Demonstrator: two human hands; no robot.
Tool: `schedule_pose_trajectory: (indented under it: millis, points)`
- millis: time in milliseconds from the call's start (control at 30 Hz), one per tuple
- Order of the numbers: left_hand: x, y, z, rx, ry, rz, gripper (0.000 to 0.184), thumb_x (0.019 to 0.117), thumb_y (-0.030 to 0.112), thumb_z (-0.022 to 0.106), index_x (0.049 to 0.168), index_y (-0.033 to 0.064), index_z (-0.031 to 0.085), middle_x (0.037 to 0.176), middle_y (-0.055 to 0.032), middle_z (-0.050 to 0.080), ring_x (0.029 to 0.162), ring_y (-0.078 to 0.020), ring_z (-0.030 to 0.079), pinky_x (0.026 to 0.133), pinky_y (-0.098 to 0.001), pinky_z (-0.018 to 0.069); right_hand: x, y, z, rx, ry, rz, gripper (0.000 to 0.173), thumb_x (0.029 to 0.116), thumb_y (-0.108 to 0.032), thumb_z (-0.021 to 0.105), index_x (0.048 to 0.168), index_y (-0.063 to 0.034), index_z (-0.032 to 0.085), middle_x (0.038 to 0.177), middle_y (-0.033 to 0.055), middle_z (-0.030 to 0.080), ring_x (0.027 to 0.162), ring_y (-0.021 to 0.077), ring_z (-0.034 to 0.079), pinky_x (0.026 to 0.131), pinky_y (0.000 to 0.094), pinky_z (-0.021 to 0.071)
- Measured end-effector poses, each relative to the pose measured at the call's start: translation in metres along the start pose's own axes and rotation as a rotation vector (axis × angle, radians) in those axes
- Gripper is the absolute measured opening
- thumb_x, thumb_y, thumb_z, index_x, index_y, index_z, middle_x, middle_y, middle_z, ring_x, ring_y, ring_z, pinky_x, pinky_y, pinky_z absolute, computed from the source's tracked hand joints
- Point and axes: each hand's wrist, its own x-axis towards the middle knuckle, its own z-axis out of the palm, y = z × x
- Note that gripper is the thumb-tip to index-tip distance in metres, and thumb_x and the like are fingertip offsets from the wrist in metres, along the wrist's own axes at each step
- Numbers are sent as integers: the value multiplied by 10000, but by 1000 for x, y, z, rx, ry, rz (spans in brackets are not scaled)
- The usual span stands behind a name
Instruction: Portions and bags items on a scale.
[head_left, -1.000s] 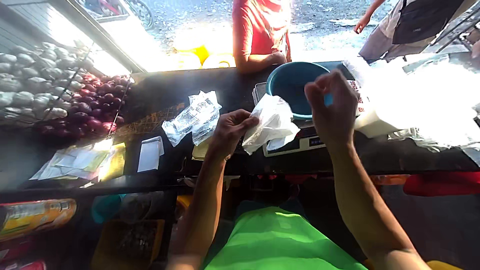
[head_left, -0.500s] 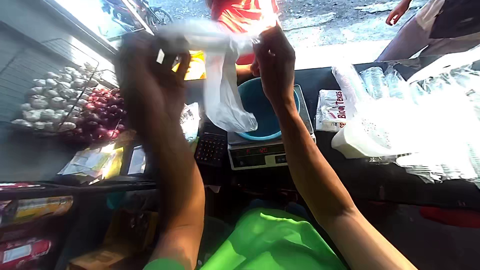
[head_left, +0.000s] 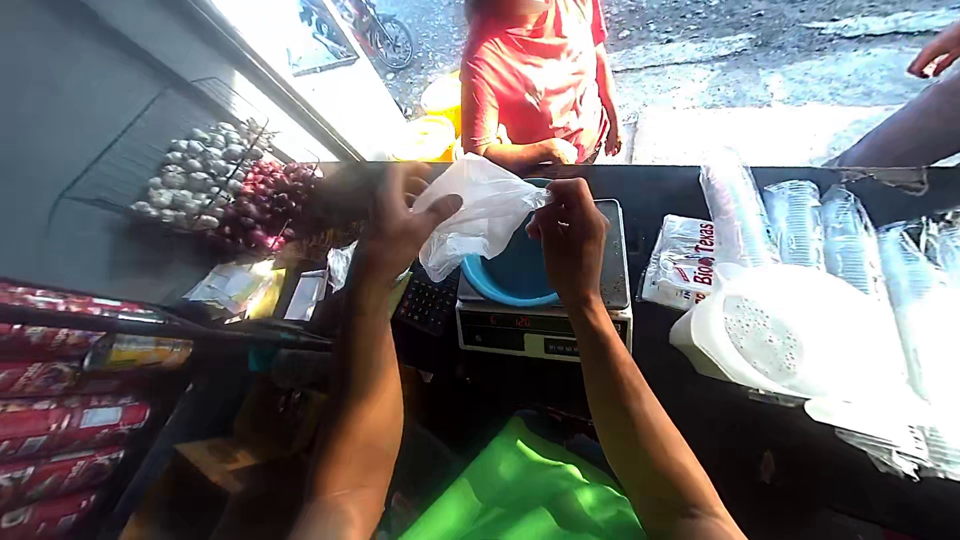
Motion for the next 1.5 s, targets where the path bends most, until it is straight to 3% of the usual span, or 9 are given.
schedule_pose_trajectory:
  millis: [200, 333, 500, 600, 800, 1033, 1167, 1367, 1500]
  points:
    - [16, -26, 13, -136, 39, 75, 196, 995, 265, 660, 973, 71, 643, 742, 9, 635, 620, -51, 603, 572, -234, 514, -8, -32, -10, -230, -20, -169, 298, 1003, -148, 627, 1251, 16, 609, 1246, 149, 607, 1168, 196, 623, 939, 357, 582]
    - [33, -25, 12, -73, -55, 238, 301, 1023, 362, 612, 878, 99, 622, 678, 41, 532, 577, -37, 495, 557, -238, 428, 28, -65, 15, -463, -422, -474, 252, 990, -201, 643, 1164, -26, 692, 1129, 132, 713, 1086, 252, 684, 937, 428, 565]
    - [56, -24, 23, -519, -105, 267, 189, 1074, 230, 536, 963, 82, 575, 800, -6, 614, 697, -102, 652, 618, -288, 597, 31, -25, 30, -815, -870, -84, 504, 893, -522, 730, 1144, -87, 688, 1179, 144, 661, 1075, 341, 653, 917, 566, 534]
    - [54, -14, 44, -805, -308, 157, 250, 1106, 276, 446, 932, 118, 530, 709, 3, 537, 583, -111, 559, 538, -282, 522, 4, -39, 39, -881, -795, 90, 600, 879, -614, 701, 1327, -215, 681, 1483, 169, 529, 1383, 424, 463, 1050, 653, 435]
    - [45, -8, 39, -12, -740, 484, 327, 980, 306, 699, 1146, 58, 567, 878, -75, 650, 743, -181, 642, 703, -412, 566, -33, -45, 3, -992, -617, 283, 532, 926, -610, 640, 1410, -393, 601, 1291, 164, 648, 1140, 393, 620, 930, 637, 487]
    - [38, -43, 124, 481, -451, 378, 265, 967, 126, 622, 1209, 17, 623, 1060, -263, 671, 958, -489, 673, 773, -696, 531, -125, -101, -3, -610, -536, 134, 494, 988, -465, 637, 1404, -199, 621, 1509, 119, 529, 1365, 267, 531, 1050, 461, 518]
    - [27, -39, 168, 579, -616, 274, 240, 1001, 193, 574, 1172, 51, 662, 1103, -248, 679, 1009, -486, 670, 770, -703, 523, -169, -143, -120, -477, 56, -30, 376, 1010, -440, 604, 1330, -249, 653, 1436, 43, 597, 1312, 238, 583, 1060, 451, 542]
    - [27, -13, 175, 361, -1035, 223, 279, 1077, 161, 466, 1145, -22, 666, 1160, -258, 631, 1109, -413, 617, 943, -644, 470, -186, -71, -290, -693, 417, 206, 866, 991, -638, 515, 1575, -40, 287, 1618, 108, 351, 1468, 194, 399, 1142, 412, 459]
    - [26, 6, 180, 433, -1111, 116, 306, 1100, 143, 414, 1042, -32, 658, 986, -229, 655, 956, -372, 635, 840, -608, 472, -197, 6, -291, -429, 331, 259, 813, 947, -646, 588, 1413, 7, 458, 1306, 8, 616, 1179, 47, 605, 998, 286, 541]
